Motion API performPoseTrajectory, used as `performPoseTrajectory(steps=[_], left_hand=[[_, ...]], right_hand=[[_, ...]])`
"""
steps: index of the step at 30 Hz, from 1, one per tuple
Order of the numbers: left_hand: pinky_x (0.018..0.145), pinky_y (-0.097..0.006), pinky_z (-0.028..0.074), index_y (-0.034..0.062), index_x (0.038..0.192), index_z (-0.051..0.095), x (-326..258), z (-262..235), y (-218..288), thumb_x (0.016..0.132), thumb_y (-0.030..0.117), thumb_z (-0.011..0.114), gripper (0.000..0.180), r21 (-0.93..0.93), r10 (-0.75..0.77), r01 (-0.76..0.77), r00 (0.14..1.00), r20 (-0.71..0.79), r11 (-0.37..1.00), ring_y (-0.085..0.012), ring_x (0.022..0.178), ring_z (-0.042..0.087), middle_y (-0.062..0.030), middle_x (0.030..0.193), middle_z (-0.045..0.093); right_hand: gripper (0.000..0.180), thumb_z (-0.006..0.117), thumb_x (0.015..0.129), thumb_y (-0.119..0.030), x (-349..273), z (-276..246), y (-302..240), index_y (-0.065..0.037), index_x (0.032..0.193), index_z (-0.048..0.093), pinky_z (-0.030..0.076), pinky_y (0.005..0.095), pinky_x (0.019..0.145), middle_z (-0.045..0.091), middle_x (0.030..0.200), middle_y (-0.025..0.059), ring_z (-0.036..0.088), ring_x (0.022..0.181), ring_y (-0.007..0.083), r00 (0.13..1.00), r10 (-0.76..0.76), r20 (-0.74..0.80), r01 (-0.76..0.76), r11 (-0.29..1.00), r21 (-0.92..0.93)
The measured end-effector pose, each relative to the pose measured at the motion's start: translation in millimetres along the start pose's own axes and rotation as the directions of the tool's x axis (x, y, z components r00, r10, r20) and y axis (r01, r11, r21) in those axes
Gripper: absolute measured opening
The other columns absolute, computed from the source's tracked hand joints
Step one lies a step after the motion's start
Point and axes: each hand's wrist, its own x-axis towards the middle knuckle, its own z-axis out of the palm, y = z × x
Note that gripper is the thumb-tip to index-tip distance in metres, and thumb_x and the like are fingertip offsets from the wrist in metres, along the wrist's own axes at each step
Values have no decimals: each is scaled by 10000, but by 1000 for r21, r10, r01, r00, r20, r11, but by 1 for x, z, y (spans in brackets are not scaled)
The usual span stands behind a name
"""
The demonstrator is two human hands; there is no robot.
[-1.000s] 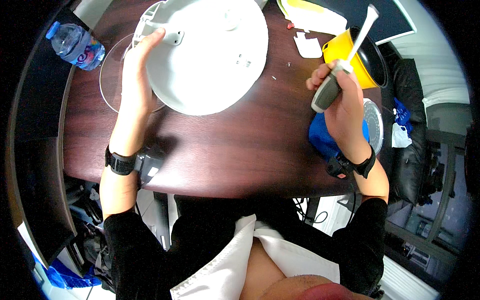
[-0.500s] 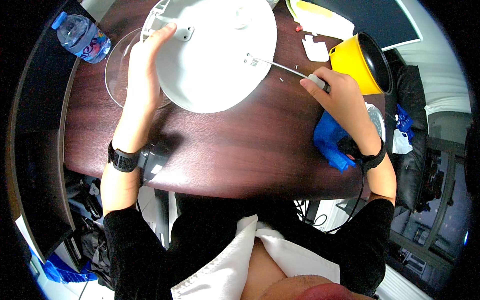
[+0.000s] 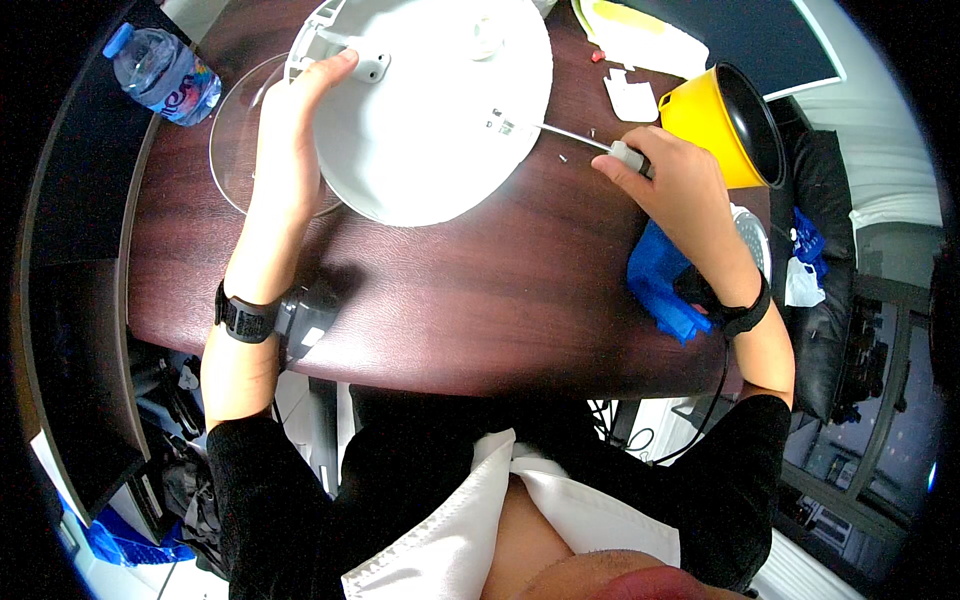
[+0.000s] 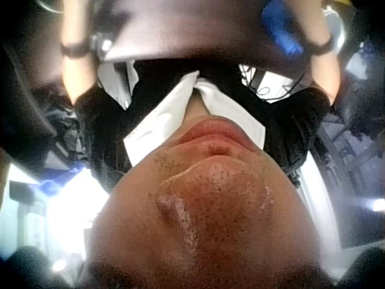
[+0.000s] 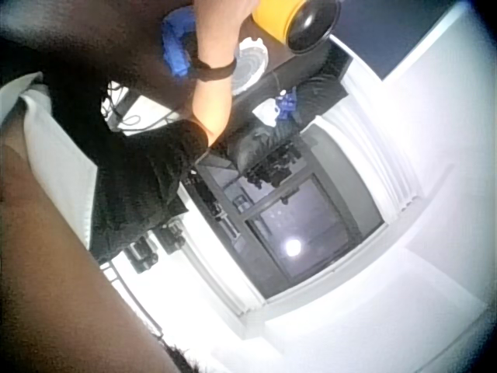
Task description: The person assembles a white ceiling light fixture on a table. They use a screwdriver to tighten screws into the fixture's mounting bracket and secure a metal plate. The person handles screws and the fixture directly, working methodically to complete the assembly.
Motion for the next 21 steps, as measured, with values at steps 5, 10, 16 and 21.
performPoseTrajectory(steps=[5,10,16,21], left_hand=[[627,-222,379,10,894,570,-1,2,1,756,349,510,371,8,-8,9,1000,-28,1000,-100,695,513,-48,791,568],[652,-226,377,25,859,556,1,-11,-6,747,298,496,301,2,-21,21,997,72,1000,-110,713,506,-33,783,550],[687,-236,362,51,783,509,-1,-18,-10,738,222,479,179,-128,-39,59,988,150,990,-97,743,454,-6,794,499],[671,-236,351,57,754,489,-6,-15,-9,742,191,462,137,-40,57,-51,986,159,998,-92,706,427,5,760,478]], right_hand=[[321,610,726,-346,0,-1,1,-29,694,570,440,366,524,568,651,128,553,589,311,999,-6,32,6,1000,-3],[323,588,747,-339,1,-7,4,-25,681,554,433,381,523,562,637,140,545,580,325,997,-28,76,28,1000,-3],[370,536,788,-370,-3,-5,6,-17,677,528,418,374,487,548,601,141,525,519,312,979,26,204,-33,999,31],[418,386,861,-437,-17,8,-6,-46,752,486,345,258,350,458,517,22,430,381,130,638,215,739,-725,491,483]])
